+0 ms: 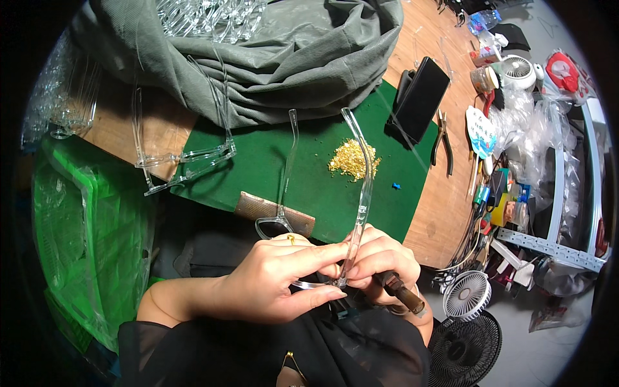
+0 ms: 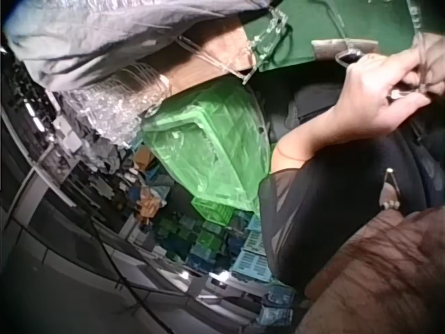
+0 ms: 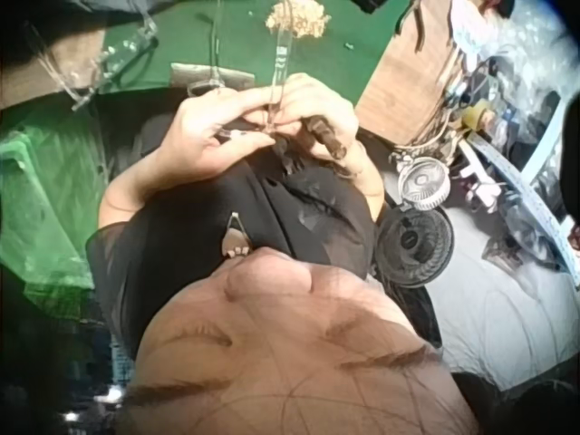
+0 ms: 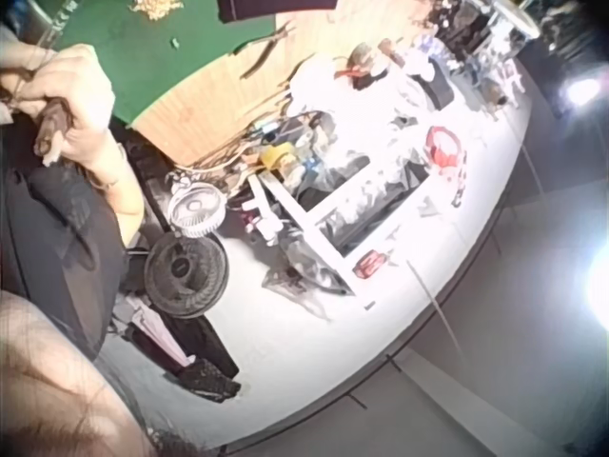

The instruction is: The person assembles clear eyeglass frames by hand, using pliers to attach and adjust nose pads and temple arms. The person repeatedly picks up frames, aligns parts, and secures them with pliers, then places the finished frames aside.

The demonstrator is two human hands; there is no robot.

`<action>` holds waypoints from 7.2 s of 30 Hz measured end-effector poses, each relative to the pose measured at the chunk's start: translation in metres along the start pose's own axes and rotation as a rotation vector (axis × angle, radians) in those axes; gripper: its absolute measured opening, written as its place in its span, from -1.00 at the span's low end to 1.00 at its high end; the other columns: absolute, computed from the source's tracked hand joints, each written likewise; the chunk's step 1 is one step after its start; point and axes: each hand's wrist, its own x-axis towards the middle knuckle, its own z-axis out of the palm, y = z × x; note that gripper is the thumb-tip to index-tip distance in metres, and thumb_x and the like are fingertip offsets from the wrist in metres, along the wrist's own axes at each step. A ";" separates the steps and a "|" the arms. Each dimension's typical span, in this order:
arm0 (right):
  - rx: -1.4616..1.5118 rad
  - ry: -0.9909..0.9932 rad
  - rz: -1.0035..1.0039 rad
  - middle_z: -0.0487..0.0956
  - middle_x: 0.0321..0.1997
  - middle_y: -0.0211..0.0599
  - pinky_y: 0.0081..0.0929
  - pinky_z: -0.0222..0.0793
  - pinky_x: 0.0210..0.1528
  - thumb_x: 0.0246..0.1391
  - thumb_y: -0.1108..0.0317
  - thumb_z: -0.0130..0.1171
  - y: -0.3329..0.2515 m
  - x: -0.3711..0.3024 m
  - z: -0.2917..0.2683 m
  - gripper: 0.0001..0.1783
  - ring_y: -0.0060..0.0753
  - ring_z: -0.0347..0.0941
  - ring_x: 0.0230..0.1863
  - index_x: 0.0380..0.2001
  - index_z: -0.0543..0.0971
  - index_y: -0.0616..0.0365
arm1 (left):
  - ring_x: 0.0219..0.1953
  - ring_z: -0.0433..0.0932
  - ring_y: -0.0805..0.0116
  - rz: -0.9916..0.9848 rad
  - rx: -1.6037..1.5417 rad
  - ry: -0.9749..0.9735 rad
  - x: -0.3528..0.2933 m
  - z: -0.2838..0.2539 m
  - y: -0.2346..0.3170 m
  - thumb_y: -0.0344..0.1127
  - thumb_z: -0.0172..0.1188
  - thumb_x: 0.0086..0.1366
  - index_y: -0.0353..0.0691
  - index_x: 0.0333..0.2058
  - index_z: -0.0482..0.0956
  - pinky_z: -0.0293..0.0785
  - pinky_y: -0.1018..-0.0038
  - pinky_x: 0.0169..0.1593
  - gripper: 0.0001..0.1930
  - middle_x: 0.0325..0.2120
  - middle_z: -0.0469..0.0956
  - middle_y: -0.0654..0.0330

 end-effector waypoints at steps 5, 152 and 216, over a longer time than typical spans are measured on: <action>0.071 0.044 0.145 0.50 -0.38 -0.18 -0.41 0.37 -0.24 -0.12 0.60 0.15 -0.006 -0.012 -0.005 -0.81 -0.29 0.45 -0.34 -0.35 0.46 0.26 | -0.39 0.54 0.29 -0.024 -0.014 -0.065 0.004 -0.006 0.007 -0.43 0.30 -0.06 -0.46 -0.07 0.40 0.42 0.49 -0.25 -0.47 -0.41 0.58 0.15; -0.962 0.121 0.553 0.41 -0.44 -0.15 -0.30 0.25 -0.38 -0.19 0.50 0.19 0.084 -0.018 -0.018 -0.81 -0.05 0.37 -0.40 -0.42 0.43 0.22 | -0.26 0.58 0.25 0.002 -0.099 0.117 0.011 -0.007 -0.024 -0.35 0.36 -0.07 -0.44 -0.10 0.35 0.35 0.34 -0.06 -0.44 -0.37 0.60 0.14; -0.128 0.140 0.066 0.52 -0.47 -0.16 -0.42 0.38 -0.40 -0.01 0.36 0.19 0.003 -0.026 -0.015 -0.81 -0.25 0.47 -0.46 -0.41 0.47 0.27 | -0.45 0.52 0.39 -0.030 -0.002 -0.113 0.015 0.002 -0.008 -0.41 0.37 -0.14 -0.42 -0.10 0.45 0.37 0.54 -0.32 -0.46 -0.45 0.61 0.22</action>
